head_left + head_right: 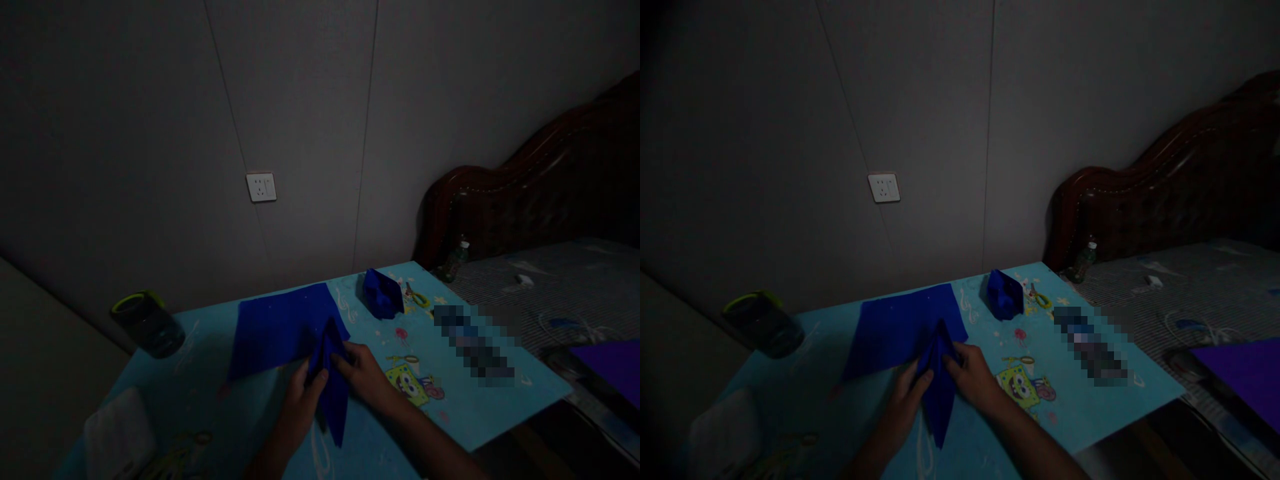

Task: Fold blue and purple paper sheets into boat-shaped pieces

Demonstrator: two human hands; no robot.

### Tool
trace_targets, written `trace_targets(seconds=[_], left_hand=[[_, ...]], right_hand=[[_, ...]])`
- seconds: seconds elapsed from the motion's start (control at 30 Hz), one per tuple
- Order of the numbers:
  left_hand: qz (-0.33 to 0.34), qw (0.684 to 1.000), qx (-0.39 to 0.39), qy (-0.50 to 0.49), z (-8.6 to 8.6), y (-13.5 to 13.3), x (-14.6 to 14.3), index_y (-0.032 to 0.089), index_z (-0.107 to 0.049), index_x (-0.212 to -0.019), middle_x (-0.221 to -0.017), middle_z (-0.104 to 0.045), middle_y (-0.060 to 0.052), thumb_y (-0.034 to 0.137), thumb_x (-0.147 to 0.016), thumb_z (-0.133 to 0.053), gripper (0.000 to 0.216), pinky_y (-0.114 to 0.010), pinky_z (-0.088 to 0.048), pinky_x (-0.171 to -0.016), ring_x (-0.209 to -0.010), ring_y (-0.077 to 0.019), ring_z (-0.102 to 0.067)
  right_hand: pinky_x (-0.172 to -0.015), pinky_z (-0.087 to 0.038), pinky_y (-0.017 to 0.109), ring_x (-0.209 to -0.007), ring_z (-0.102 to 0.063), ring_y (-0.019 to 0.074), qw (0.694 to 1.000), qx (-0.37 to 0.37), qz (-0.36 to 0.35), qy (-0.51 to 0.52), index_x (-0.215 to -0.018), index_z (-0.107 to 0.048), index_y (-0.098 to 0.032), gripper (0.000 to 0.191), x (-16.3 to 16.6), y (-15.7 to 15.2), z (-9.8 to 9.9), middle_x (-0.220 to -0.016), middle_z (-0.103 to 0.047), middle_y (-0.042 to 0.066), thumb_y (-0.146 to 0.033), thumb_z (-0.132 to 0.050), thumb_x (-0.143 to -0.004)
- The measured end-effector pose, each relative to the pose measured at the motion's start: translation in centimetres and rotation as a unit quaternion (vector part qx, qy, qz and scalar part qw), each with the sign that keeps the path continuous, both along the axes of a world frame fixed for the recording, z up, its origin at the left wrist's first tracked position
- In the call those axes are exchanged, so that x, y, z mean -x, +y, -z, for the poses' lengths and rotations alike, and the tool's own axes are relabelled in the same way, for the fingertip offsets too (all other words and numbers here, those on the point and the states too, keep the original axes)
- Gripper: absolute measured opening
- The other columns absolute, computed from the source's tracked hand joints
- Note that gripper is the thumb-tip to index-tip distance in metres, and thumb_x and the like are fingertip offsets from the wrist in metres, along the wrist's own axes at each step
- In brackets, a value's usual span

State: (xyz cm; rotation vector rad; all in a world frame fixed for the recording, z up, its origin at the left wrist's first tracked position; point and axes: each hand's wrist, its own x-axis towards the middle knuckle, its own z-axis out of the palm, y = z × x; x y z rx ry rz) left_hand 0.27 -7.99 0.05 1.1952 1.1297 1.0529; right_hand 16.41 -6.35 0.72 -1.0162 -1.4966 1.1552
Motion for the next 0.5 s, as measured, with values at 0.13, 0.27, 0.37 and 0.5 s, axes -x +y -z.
trace_targets(seconds=[0.13,0.27,0.37,0.5], left_hand=[[0.008,1.0,0.022,-0.007,-0.2,-0.1,-0.1,0.015,-0.065,-0.122,-0.131,-0.066,-0.011,0.044,-0.079,-0.063,0.052,-0.039,-0.045,-0.105,-0.127,-0.0316,-0.055],[0.02,0.999,0.021,-0.015,-0.1,-0.2,-0.2,0.016,-0.065,-0.122,-0.129,-0.067,-0.01,0.044,-0.079,-0.065,0.051,-0.038,-0.045,-0.105,-0.125,-0.0297,-0.057],[0.017,0.999,0.025,-0.015,0.1,-0.2,-0.2,0.017,-0.067,-0.12,-0.127,-0.068,-0.01,0.044,-0.077,-0.068,0.051,-0.038,-0.044,-0.105,-0.124,-0.03,-0.058],[-0.01,0.999,0.033,-0.032,0.7,0.2,-0.4,0.018,-0.064,-0.124,-0.131,-0.065,-0.011,0.046,-0.076,-0.071,0.056,-0.04,-0.042,-0.108,-0.126,-0.0309,-0.056]], right_hand=[[-0.075,-0.05,0.03,-0.079,-0.064,0.0211,1.0,-0.001,0.012,-0.006,-0.092,-0.071,-0.013,0.032,0.0,0.1,0.3,-0.08,-0.07,0.002,-0.041,-0.056,-0.09],[-0.062,-0.046,0.026,-0.067,-0.06,0.018,0.993,-0.017,0.063,-0.096,-0.079,-0.069,-0.012,0.037,0.1,0.1,1.0,-0.071,-0.067,0.002,-0.04,-0.048,-0.093],[-0.059,-0.043,0.025,-0.062,-0.058,0.0166,0.984,-0.037,0.078,-0.158,-0.075,-0.067,-0.012,0.038,0.1,0.1,1.2,-0.069,-0.066,0.002,-0.037,-0.046,-0.094],[-0.056,-0.041,0.024,-0.058,-0.056,0.0146,0.979,-0.061,0.094,-0.172,-0.104,-0.07,-0.013,0.036,0.0,0.1,0.9,-0.068,-0.065,0.0,-0.039,-0.046,-0.096]])
